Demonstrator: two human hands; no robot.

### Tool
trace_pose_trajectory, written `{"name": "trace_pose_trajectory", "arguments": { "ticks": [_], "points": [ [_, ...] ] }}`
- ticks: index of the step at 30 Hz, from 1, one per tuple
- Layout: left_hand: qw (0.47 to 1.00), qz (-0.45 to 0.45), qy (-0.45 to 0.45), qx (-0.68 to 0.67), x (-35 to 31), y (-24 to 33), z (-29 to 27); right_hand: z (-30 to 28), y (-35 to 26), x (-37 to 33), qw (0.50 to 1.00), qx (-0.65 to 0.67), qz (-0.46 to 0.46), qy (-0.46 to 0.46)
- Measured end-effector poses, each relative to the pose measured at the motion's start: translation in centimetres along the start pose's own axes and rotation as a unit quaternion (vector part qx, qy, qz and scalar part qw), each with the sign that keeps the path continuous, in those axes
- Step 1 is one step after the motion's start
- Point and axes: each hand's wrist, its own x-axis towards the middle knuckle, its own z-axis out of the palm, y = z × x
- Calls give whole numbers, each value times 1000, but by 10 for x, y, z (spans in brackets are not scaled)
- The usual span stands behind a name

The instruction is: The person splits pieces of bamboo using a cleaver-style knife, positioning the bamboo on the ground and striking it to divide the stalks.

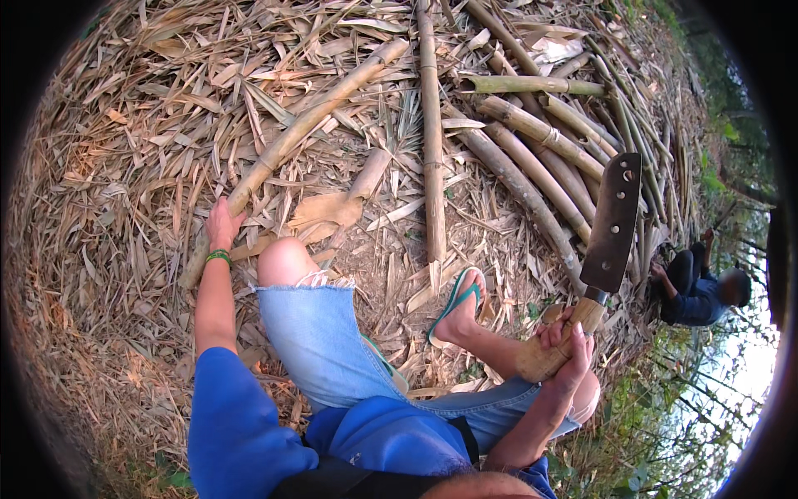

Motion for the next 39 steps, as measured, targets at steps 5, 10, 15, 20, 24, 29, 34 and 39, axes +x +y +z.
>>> {"name": "trace_pose_trajectory", "arguments": {
  "ticks": [5,10,15,20,24,29,34,39],
  "points": [
    [965,79,246,32,-8,19,-3,6,-8,-2,1000,15,1,-3],
    [937,89,303,150,28,24,-80,-9,2,5,999,-20,0,-38],
    [891,14,330,311,74,72,-100,-2,4,2,999,-16,19,-34],
    [943,319,79,-48,13,222,-46,4,3,0,999,-3,25,-26],
    [916,253,-286,-122,-82,345,33,17,-5,-8,999,14,17,-28],
    [968,71,-147,-190,-183,431,136,17,-5,-27,1000,4,-1,-8],
    [908,-83,-183,-368,-168,425,159,21,1,-39,1000,-26,-14,10],
    [837,-63,-222,-497,-212,429,88,6,0,-47,996,-2,-60,61]
  ]
}}
